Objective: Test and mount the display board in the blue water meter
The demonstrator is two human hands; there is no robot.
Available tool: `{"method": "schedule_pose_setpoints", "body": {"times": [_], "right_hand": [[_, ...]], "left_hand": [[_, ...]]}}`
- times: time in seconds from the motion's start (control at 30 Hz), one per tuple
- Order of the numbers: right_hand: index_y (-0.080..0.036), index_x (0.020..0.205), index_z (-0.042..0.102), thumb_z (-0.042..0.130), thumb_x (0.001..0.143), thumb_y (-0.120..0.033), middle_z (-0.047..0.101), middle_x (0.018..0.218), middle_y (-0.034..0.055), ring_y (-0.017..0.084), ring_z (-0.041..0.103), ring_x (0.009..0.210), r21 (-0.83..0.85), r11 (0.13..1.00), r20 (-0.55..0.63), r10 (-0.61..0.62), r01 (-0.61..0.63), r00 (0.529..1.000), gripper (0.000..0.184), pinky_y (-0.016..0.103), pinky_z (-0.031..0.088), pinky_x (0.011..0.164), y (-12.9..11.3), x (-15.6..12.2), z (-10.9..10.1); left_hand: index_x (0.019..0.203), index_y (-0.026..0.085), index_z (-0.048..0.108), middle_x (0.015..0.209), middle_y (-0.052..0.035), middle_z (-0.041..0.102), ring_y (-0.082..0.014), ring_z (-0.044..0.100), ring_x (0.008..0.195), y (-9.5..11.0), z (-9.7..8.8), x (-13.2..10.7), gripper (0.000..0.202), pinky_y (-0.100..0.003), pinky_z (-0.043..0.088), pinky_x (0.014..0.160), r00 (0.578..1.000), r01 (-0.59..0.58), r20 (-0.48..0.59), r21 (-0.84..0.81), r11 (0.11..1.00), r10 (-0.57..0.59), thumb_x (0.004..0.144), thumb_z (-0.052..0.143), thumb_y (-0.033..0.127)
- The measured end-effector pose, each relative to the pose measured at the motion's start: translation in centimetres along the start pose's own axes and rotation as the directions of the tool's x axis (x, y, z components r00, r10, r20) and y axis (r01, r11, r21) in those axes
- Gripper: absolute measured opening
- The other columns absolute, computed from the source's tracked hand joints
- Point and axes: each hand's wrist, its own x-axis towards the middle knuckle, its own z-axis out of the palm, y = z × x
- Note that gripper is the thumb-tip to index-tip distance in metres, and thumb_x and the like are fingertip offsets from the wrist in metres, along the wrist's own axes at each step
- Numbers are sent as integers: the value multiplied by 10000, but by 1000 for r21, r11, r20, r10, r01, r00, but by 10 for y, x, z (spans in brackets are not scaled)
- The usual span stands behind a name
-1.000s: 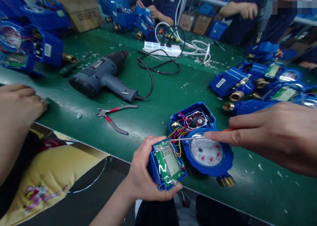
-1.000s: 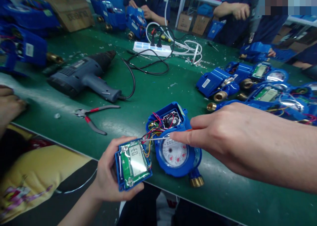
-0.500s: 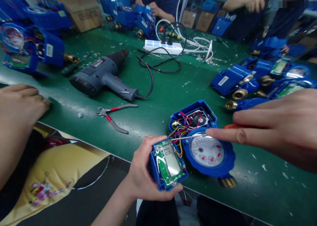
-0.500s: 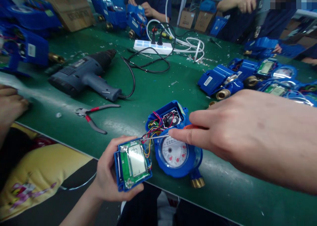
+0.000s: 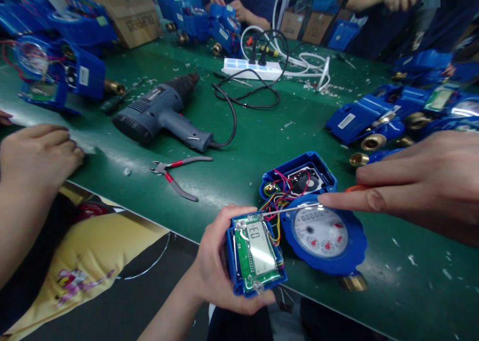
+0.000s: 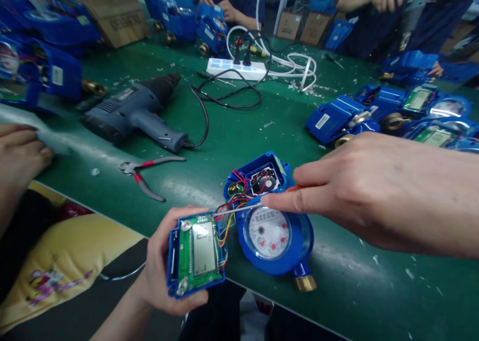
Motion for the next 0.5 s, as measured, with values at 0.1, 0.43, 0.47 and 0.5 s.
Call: {"method": "schedule_pose_setpoints", "body": {"times": [0.1, 0.43, 0.47, 0.5], "right_hand": [[-316, 1410, 440, 130, 1050, -341, 531, 719, 1, 73, 464, 468, 62, 998, 21, 0, -1, 1000, 476, 259, 338, 372, 6, -3, 4], [-275, 1468, 376, 181, 1055, -338, 532, 756, 23, 71, 508, 561, 173, 985, 17, -23, 19, 1000, 461, 234, 342, 432, 19, -13, 17], [-278, 1469, 376, 181, 1054, -335, 538, 755, 24, 73, 507, 558, 162, 986, 17, -30, 27, 999, 462, 233, 346, 431, 19, -13, 17], [-301, 1459, 392, 176, 1053, -346, 547, 754, 23, 74, 507, 551, 131, 991, 11, -15, 13, 1000, 462, 233, 353, 434, 18, -14, 17]], "left_hand": [[1262, 206, 503, 1003, -53, 604, -207, 640, 846, 0, -1, 1, 782, -325, 564, 706, 1000, -13, 7, 8, 1000, 13, 625, 753, 586], [1277, 217, 497, 1008, -43, 588, -195, 615, 844, 0, -1, 1, 776, -315, 549, 690, 999, -49, 24, 17, 999, 48, 641, 746, 587], [1285, 217, 492, 1026, -44, 586, -195, 613, 861, -1, -2, 1, 783, -315, 547, 706, 998, -52, 24, 20, 998, 52, 641, 748, 581], [1293, 217, 486, 1043, -46, 584, -197, 611, 879, -1, -2, 1, 793, -318, 545, 725, 998, -57, 22, 23, 998, 56, 639, 751, 578]]}}
